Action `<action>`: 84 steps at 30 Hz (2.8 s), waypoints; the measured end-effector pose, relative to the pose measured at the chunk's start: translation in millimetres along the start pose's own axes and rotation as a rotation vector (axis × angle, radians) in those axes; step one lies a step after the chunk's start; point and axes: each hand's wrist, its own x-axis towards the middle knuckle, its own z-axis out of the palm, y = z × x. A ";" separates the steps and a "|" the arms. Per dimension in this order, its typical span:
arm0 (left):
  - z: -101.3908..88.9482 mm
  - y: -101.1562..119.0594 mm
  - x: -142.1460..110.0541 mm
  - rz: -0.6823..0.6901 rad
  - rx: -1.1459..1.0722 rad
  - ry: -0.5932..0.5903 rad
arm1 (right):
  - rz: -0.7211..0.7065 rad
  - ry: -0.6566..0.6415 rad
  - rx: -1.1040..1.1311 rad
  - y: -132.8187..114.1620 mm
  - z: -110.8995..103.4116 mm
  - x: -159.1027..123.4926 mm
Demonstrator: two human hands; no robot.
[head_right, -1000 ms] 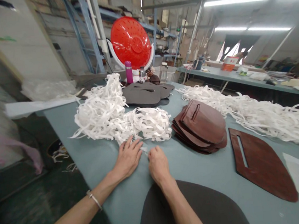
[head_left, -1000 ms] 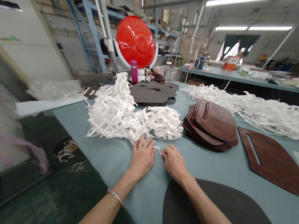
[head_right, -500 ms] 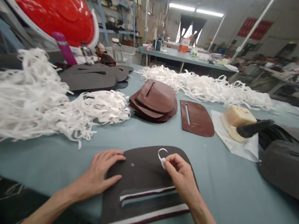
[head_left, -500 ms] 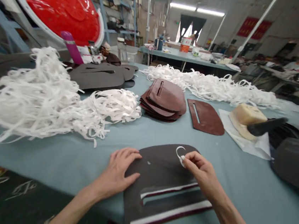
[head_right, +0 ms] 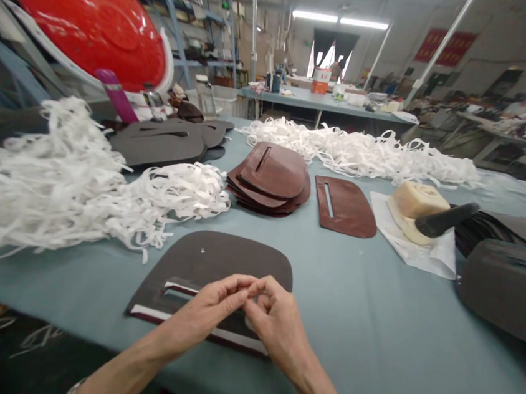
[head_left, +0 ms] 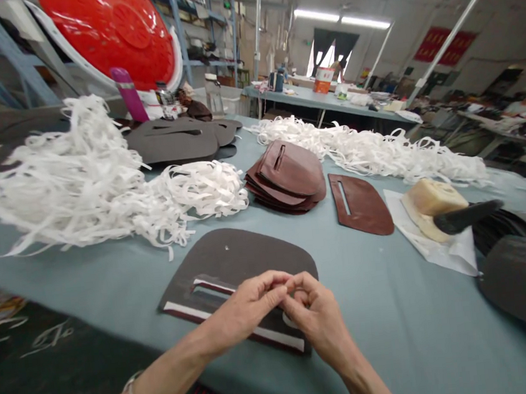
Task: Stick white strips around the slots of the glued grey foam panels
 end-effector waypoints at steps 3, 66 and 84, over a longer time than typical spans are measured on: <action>-11.9 -3.7 -4.0 -0.087 0.128 -0.008 | 0.021 0.056 -0.087 8.3 7.0 -3.0; -125.0 -35.8 -80.8 -0.456 0.777 0.451 | 0.233 -0.032 -0.762 48.3 -2.3 -32.9; -69.6 -57.9 -110.9 0.022 1.538 0.407 | 0.168 0.181 -0.807 28.2 13.5 -33.8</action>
